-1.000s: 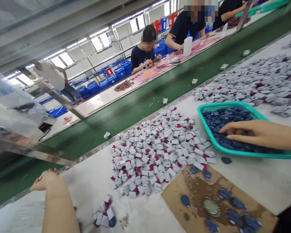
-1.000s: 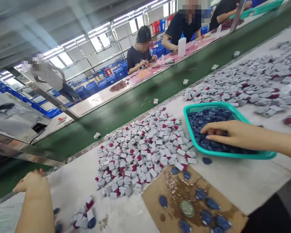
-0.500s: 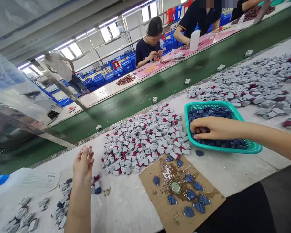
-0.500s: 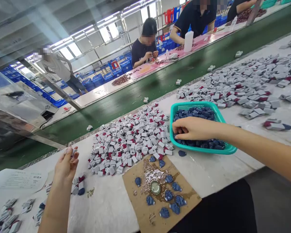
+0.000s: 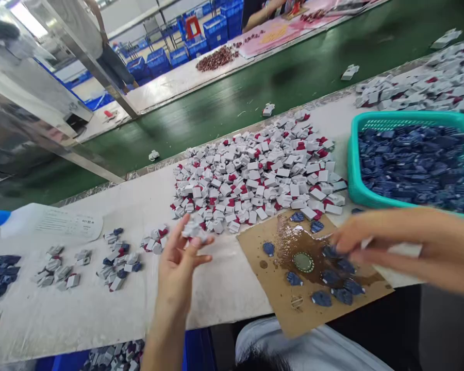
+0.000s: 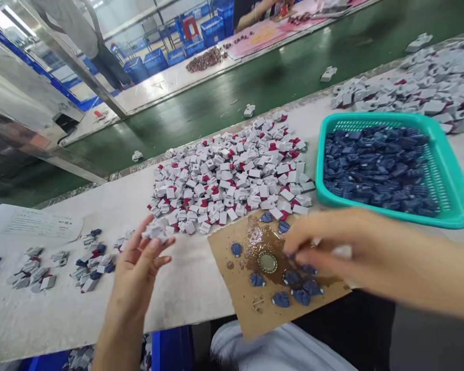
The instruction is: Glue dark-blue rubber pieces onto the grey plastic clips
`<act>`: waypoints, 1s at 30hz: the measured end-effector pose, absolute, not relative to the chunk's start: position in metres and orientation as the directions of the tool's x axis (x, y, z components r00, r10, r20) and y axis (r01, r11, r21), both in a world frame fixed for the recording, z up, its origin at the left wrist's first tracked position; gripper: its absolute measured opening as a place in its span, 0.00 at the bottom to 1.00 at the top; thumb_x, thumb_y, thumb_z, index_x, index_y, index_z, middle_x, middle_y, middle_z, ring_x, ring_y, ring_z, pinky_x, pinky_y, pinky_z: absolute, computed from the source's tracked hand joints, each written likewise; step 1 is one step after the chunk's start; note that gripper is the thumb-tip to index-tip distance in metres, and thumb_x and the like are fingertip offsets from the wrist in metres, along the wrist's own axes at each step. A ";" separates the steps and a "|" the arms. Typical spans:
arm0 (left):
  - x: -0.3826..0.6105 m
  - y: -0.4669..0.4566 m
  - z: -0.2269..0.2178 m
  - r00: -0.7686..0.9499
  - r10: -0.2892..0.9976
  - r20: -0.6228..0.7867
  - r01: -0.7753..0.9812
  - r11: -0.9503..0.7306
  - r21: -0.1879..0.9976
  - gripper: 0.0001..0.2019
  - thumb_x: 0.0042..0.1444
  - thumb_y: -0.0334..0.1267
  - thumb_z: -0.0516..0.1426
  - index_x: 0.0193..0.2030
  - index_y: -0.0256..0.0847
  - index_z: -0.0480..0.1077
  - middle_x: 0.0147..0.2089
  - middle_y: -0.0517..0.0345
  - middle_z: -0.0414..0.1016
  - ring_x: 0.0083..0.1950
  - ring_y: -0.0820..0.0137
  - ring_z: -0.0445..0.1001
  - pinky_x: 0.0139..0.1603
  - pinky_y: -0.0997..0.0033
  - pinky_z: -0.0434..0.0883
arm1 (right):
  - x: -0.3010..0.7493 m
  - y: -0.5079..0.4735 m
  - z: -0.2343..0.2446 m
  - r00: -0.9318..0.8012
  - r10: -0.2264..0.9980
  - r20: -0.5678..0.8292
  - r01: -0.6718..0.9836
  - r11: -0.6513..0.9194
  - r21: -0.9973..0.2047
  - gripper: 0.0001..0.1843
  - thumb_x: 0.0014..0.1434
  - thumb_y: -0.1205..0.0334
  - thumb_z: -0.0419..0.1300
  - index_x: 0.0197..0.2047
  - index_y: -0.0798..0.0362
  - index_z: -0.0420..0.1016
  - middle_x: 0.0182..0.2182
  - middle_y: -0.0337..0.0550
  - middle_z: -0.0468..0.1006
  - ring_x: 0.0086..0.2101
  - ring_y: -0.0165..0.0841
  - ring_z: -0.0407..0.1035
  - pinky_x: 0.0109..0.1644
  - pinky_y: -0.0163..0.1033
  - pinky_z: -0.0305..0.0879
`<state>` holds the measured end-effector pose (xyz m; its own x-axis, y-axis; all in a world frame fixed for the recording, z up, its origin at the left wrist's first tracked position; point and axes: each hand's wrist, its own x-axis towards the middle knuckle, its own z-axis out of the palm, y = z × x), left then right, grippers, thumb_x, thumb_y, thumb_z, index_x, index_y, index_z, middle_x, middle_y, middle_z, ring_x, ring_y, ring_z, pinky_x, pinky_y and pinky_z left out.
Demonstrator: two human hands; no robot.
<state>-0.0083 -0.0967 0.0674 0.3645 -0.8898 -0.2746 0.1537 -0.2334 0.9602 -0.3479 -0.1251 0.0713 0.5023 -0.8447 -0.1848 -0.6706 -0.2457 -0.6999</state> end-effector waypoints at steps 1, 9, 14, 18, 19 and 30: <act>-0.018 -0.088 0.064 0.342 -0.894 -0.290 0.169 -0.245 0.955 0.31 0.43 0.42 0.72 0.56 0.49 0.73 0.39 0.59 0.75 0.39 0.66 0.82 0.27 0.82 0.75 | -0.332 -0.115 0.070 0.596 -0.772 -0.220 -0.604 -0.250 -0.757 0.19 0.65 0.44 0.49 0.37 0.43 0.76 0.35 0.40 0.79 0.34 0.33 0.73 0.38 0.37 0.70; -0.069 -0.050 0.036 0.142 -0.901 -0.410 0.433 -0.316 0.844 0.19 0.47 0.41 0.70 0.48 0.49 0.77 0.39 0.57 0.80 0.39 0.68 0.81 0.26 0.83 0.75 | -0.293 -0.113 0.057 0.662 -0.640 -0.391 -0.677 -0.285 -0.679 0.14 0.64 0.55 0.44 0.35 0.49 0.68 0.32 0.43 0.74 0.30 0.35 0.69 0.32 0.40 0.63; -0.071 -0.046 0.029 0.122 -0.889 -0.442 0.490 -0.334 0.806 0.18 0.48 0.40 0.70 0.47 0.46 0.77 0.39 0.57 0.81 0.39 0.68 0.81 0.26 0.83 0.75 | -0.292 -0.113 0.056 0.608 -0.705 -0.366 -0.697 -0.254 -0.670 0.15 0.63 0.54 0.44 0.32 0.49 0.67 0.30 0.41 0.73 0.28 0.34 0.67 0.30 0.39 0.63; -0.069 -0.048 0.033 0.121 -0.879 -0.460 0.522 -0.338 0.783 0.17 0.48 0.40 0.70 0.46 0.45 0.77 0.38 0.57 0.81 0.39 0.69 0.80 0.26 0.83 0.75 | -0.295 -0.106 0.049 0.580 -0.734 -0.354 -0.689 -0.211 -0.694 0.16 0.64 0.50 0.48 0.37 0.46 0.73 0.30 0.40 0.76 0.29 0.33 0.71 0.31 0.37 0.66; -0.069 -0.049 0.034 0.112 -0.877 -0.467 0.526 -0.346 0.777 0.17 0.47 0.40 0.70 0.45 0.45 0.77 0.38 0.57 0.81 0.39 0.69 0.80 0.26 0.83 0.75 | -0.298 -0.105 0.046 0.567 -0.754 -0.333 -0.695 -0.220 -0.684 0.15 0.65 0.50 0.49 0.41 0.45 0.74 0.34 0.41 0.78 0.32 0.34 0.73 0.33 0.38 0.68; -0.074 -0.053 0.037 0.038 -0.847 -0.530 0.622 -0.395 0.676 0.17 0.33 0.36 0.76 0.32 0.41 0.80 0.30 0.58 0.82 0.29 0.75 0.78 0.25 0.84 0.74 | -0.297 -0.098 0.032 0.628 -0.764 -0.145 -0.724 -0.505 -0.470 0.18 0.60 0.58 0.44 0.29 0.46 0.73 0.36 0.46 0.81 0.24 0.39 0.73 0.21 0.44 0.66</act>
<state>-0.0737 -0.0535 0.0375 0.0382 -0.8474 -0.5296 0.6218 -0.3947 0.6764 -0.2972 -0.0979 0.0319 0.6280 -0.7645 -0.1454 -0.7236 -0.5050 -0.4705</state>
